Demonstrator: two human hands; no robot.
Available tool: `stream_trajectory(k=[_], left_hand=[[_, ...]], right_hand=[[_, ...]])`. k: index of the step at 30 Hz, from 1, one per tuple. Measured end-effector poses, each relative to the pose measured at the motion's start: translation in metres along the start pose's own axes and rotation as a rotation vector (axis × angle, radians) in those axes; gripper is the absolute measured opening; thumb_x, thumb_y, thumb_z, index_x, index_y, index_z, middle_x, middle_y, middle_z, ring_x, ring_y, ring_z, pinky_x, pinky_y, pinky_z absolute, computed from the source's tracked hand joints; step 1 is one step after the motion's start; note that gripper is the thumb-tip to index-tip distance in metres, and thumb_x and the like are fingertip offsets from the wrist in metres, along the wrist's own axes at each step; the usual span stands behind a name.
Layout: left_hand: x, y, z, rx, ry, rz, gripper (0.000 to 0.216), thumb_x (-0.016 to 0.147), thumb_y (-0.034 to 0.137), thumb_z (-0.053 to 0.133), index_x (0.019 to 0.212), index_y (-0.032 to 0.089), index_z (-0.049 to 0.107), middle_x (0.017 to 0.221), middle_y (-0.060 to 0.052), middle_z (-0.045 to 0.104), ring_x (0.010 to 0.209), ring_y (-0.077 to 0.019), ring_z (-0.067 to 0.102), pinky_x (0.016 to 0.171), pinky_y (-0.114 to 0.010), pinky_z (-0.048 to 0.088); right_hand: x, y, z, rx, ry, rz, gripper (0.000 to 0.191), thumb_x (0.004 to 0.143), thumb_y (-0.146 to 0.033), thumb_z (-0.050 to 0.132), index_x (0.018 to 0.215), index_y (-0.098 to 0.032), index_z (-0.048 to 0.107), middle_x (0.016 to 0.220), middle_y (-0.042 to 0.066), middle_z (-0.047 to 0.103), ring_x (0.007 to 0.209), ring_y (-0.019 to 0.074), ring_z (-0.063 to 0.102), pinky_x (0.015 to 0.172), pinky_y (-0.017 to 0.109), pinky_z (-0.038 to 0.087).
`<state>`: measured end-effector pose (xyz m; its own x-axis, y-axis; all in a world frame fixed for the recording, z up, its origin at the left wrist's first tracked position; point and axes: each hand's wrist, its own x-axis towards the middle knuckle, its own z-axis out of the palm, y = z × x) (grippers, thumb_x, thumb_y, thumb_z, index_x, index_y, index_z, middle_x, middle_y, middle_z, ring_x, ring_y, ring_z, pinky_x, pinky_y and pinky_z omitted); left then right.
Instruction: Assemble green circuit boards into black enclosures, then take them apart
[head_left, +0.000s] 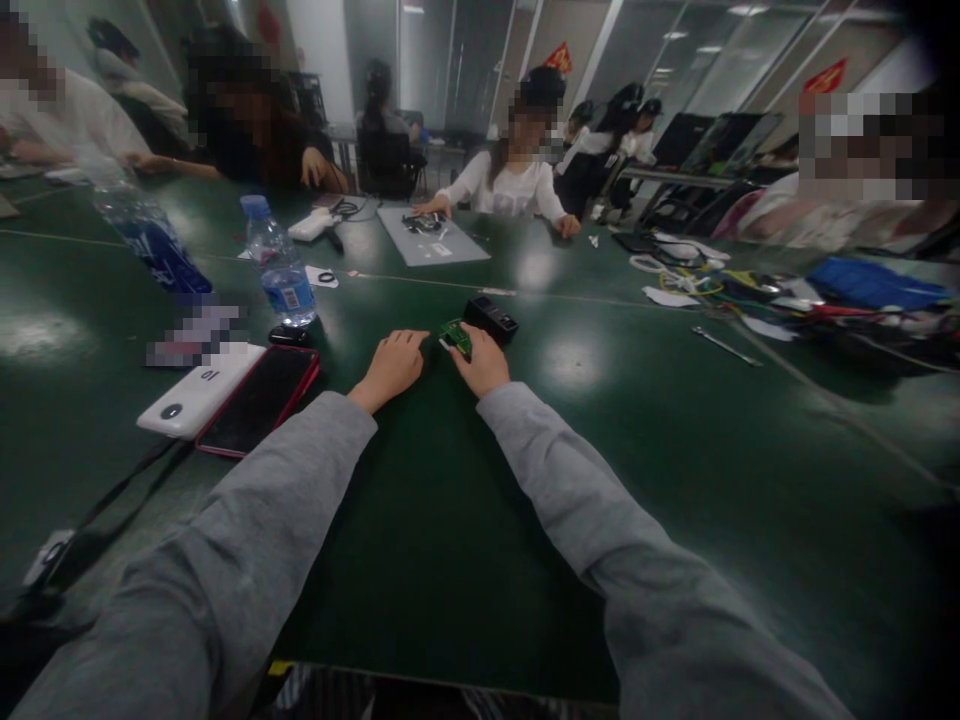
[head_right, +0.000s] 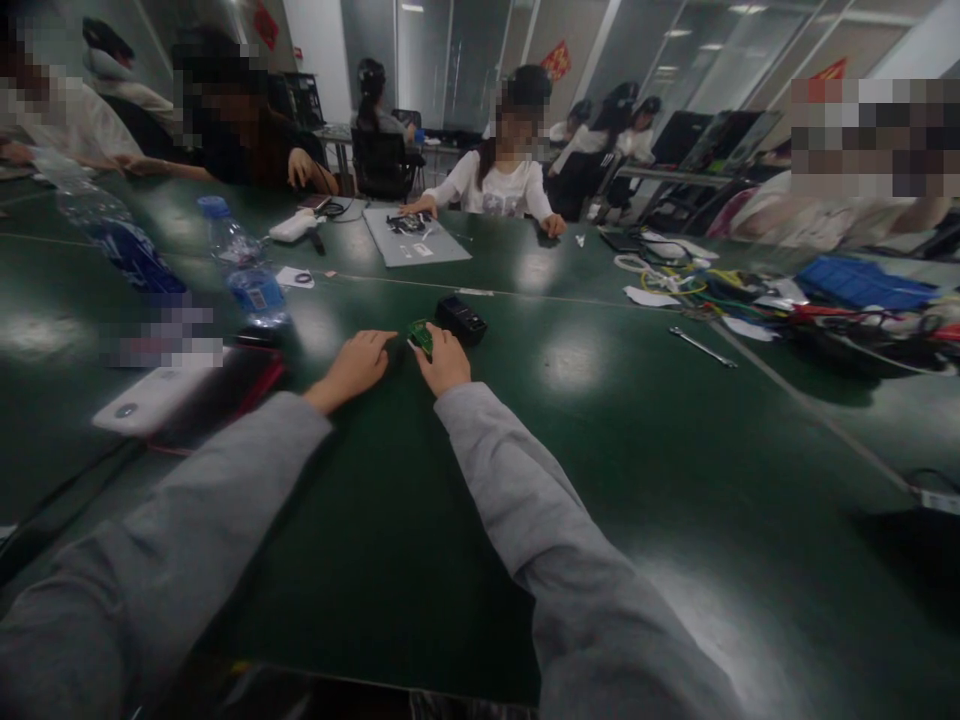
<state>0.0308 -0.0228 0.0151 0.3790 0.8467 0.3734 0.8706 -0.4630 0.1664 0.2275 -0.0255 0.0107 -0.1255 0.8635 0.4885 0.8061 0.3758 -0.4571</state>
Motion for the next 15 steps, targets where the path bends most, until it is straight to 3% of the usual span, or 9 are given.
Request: stream_trajectory(k=[4,8,12,15], left_hand=[[-0.001,0.001,-0.001,-0.001,0.001,-0.001,0.043,0.096,0.016,0.042,0.138,0.015,0.054,0.136,-0.012,0.061,0.127,-0.0263,0.053,0.106,-0.042,0.046],[-0.002,0.001,-0.001,-0.003,0.013,0.002,0.043,0.096,0.016,0.043,0.138,0.015,0.054,0.137,-0.012,0.061,0.126,-0.0263,0.054,0.107,-0.042,0.046],[-0.001,-0.001,0.000,-0.014,0.005,0.005,0.043,0.097,0.017,0.043,0.138,0.015,0.054,0.137,-0.012,0.061,0.126,-0.0257,0.054,0.107,-0.041,0.046],[-0.001,-0.003,0.001,-0.026,0.003,0.009,0.043,0.097,0.017,0.043,0.138,0.015,0.054,0.138,-0.012,0.060,0.127,-0.0256,0.054,0.107,-0.042,0.046]], right_hand=[[-0.005,0.000,-0.005,0.049,-0.013,0.025,0.047,0.089,-0.026,0.064,0.135,-0.018,0.057,0.125,0.014,0.062,0.119,0.0323,0.059,0.103,0.052,0.051],[-0.031,0.002,-0.028,0.103,-0.063,-0.059,0.048,0.089,-0.029,0.065,0.135,-0.019,0.059,0.127,0.012,0.064,0.117,0.0299,0.062,0.104,0.050,0.051],[-0.080,0.018,-0.073,0.151,-0.078,-0.135,0.046,0.094,-0.039,0.059,0.137,-0.025,0.058,0.128,0.009,0.064,0.114,0.0275,0.064,0.101,0.048,0.054],[-0.126,0.056,-0.119,0.108,-0.052,-0.053,0.046,0.095,-0.047,0.059,0.137,-0.030,0.059,0.125,0.008,0.066,0.110,0.0283,0.067,0.098,0.049,0.055]])
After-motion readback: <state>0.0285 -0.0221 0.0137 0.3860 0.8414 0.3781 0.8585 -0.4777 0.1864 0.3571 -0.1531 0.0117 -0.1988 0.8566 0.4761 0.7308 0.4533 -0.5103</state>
